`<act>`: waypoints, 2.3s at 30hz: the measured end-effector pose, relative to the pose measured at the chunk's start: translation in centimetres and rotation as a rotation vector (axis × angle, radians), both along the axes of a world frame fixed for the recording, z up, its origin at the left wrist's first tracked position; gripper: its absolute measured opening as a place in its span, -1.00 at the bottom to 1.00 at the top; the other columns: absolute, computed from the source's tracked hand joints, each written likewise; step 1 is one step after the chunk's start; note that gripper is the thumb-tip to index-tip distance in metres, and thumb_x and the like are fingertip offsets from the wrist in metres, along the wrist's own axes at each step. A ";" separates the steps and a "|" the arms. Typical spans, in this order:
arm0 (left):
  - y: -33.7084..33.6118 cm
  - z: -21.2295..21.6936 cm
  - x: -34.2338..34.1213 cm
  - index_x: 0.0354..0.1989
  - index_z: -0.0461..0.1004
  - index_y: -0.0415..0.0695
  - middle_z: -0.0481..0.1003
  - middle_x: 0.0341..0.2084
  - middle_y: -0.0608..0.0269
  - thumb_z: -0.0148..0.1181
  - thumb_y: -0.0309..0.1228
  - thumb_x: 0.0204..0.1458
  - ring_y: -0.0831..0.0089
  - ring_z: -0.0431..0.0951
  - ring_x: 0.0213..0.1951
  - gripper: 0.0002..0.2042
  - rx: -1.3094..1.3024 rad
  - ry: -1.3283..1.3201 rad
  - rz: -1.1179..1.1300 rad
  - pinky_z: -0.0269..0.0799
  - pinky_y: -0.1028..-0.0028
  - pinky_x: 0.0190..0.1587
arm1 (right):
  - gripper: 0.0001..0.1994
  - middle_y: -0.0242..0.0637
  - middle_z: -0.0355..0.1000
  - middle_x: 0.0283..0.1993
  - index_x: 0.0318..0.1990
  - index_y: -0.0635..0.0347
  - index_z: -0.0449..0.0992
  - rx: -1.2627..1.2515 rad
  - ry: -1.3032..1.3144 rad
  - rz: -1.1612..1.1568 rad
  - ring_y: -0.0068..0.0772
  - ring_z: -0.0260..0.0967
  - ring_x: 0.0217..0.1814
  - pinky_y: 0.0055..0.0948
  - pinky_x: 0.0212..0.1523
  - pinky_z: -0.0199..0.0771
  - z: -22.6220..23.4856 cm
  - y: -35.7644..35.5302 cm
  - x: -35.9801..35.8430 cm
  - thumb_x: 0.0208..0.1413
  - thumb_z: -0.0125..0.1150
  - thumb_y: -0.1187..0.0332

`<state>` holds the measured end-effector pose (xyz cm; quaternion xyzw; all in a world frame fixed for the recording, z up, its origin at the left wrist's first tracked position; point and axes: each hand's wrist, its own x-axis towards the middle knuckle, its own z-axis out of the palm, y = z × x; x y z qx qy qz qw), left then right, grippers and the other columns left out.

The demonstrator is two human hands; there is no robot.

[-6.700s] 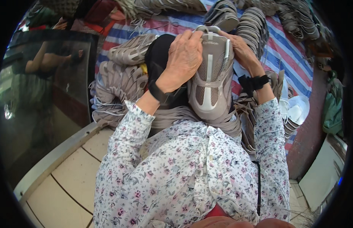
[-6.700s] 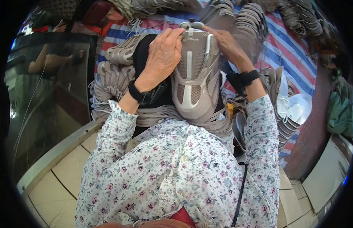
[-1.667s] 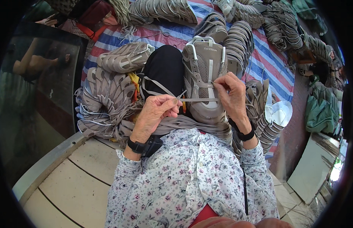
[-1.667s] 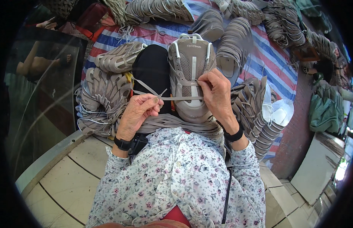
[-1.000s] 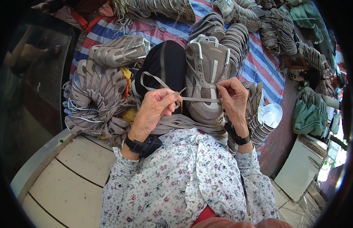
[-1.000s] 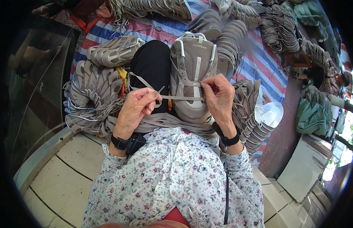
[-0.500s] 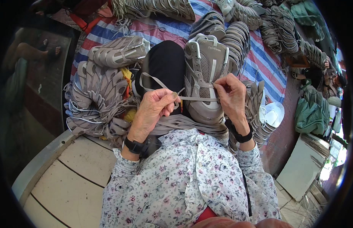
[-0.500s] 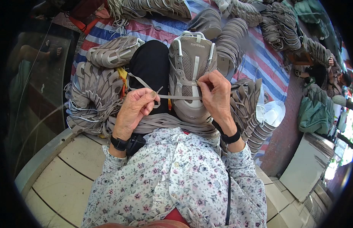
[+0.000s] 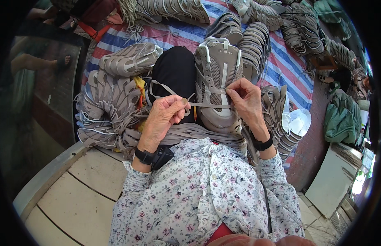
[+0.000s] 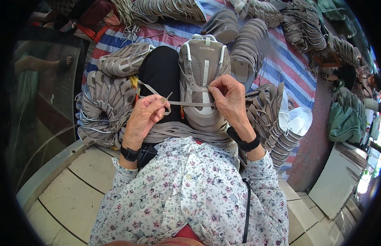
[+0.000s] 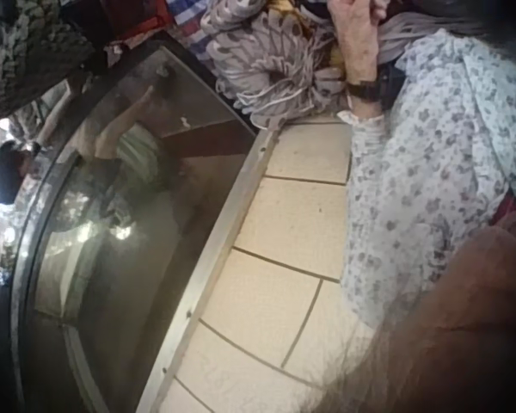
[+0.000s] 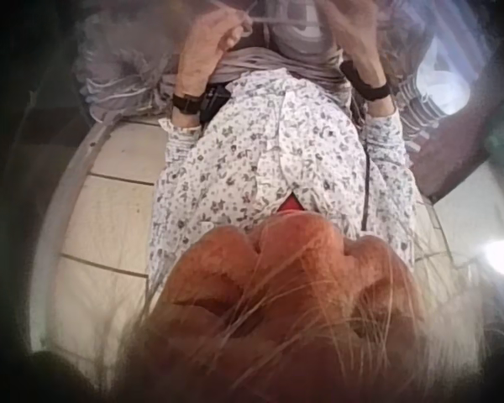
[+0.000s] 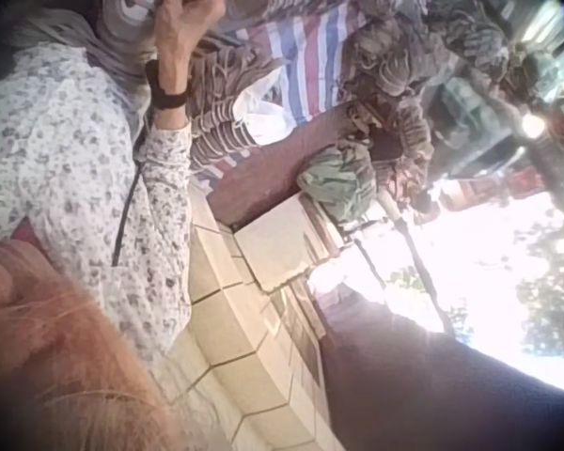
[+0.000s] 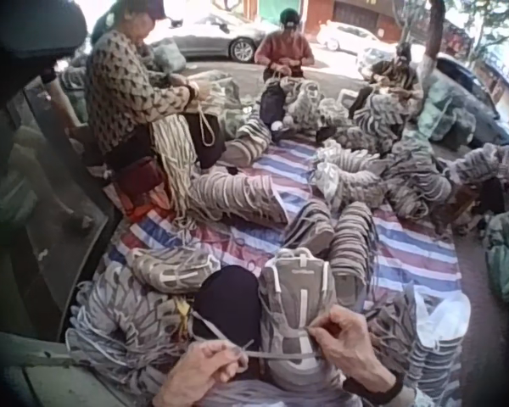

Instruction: Lacing and threading shoelaces into shoes in a manufacturing environment.

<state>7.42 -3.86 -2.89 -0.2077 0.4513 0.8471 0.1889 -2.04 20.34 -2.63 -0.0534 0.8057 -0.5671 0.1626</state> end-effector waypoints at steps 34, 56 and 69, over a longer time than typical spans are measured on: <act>-0.6 -0.3 -0.3 -0.31 0.57 -0.24 0.44 -0.62 0.47 0.19 -0.31 0.23 0.78 0.34 -0.61 -0.78 -0.007 -0.017 -0.021 0.24 0.79 -0.53 | -0.92 -0.29 0.39 -0.53 -0.45 0.37 0.46 0.217 0.302 0.062 -0.53 0.31 -0.51 -0.49 -0.47 0.30 0.6 -1.7 -0.3 -0.05 0.26 0.63; -0.5 -0.8 -0.6 -0.30 0.57 -0.22 0.43 -0.63 0.48 0.18 -0.31 0.23 0.78 0.34 -0.60 -0.79 -0.043 -0.005 -0.024 0.23 0.80 -0.53 | -0.77 -0.10 0.42 -0.29 -0.18 0.31 0.45 0.075 0.541 0.145 -0.03 0.44 -0.28 -0.26 -0.27 0.44 -0.2 -2.6 0.0 0.00 0.12 0.73; -0.6 -1.3 -0.6 -0.23 0.56 -0.25 0.49 -0.57 0.41 0.16 -0.34 0.25 0.78 0.35 -0.62 -0.80 -0.023 0.021 0.021 0.22 0.81 -0.56 | -0.76 -0.23 0.33 -0.28 -0.26 0.32 0.46 0.493 0.981 0.547 -0.23 0.34 -0.18 -0.35 -0.10 0.38 1.4 -3.3 -0.8 -0.19 0.19 0.55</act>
